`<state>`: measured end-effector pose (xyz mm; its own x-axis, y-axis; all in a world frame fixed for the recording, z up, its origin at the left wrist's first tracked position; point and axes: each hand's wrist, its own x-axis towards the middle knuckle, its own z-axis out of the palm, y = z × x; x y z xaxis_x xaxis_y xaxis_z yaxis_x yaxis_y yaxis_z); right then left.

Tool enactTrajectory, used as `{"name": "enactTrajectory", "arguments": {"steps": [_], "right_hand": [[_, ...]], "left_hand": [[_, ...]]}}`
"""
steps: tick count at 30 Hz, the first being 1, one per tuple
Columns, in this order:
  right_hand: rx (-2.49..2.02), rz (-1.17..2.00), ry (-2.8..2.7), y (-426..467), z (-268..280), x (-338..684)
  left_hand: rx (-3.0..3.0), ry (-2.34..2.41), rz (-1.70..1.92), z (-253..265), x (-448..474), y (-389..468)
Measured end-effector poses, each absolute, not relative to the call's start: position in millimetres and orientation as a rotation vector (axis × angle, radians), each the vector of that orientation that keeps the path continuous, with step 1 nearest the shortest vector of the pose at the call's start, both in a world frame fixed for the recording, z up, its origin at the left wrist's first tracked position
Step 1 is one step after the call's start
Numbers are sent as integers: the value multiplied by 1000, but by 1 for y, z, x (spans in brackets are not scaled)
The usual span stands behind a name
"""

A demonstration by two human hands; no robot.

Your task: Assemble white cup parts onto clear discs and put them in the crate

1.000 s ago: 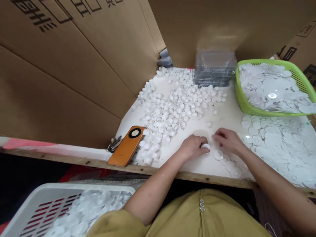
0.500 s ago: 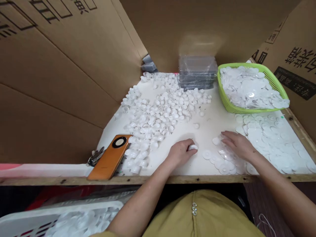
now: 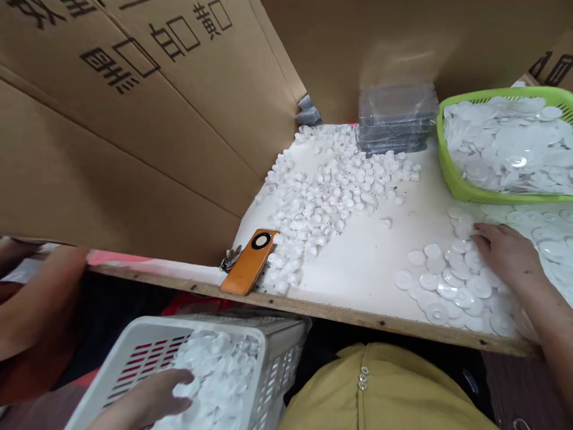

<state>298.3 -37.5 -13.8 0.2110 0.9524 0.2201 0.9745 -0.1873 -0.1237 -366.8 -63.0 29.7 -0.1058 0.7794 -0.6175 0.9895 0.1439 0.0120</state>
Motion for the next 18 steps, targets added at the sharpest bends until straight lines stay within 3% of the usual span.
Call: {"name": "enactTrajectory", "arguments": {"steps": [3, 7, 10, 15, 18], "right_hand": [[-2143, -67, -1835, -38, -16, 282], [-2007, -20, -1935, -36, -21, 264], [-1962, 22, -1972, -34, -19, 257], [-1977, 43, -1895, -38, 4, 260], [-2046, 311, -1660, -42, 21, 254]], "left_hand": [[1816, 1889, -390, 42, -321, -50], [2187, 1475, 121, 63, -182, 7], [2382, 1130, 481, 46, -77, 51], [2528, 1071, 360, 1, 14, 93], [2482, 1100, 284, -8, 4, 88]]}}
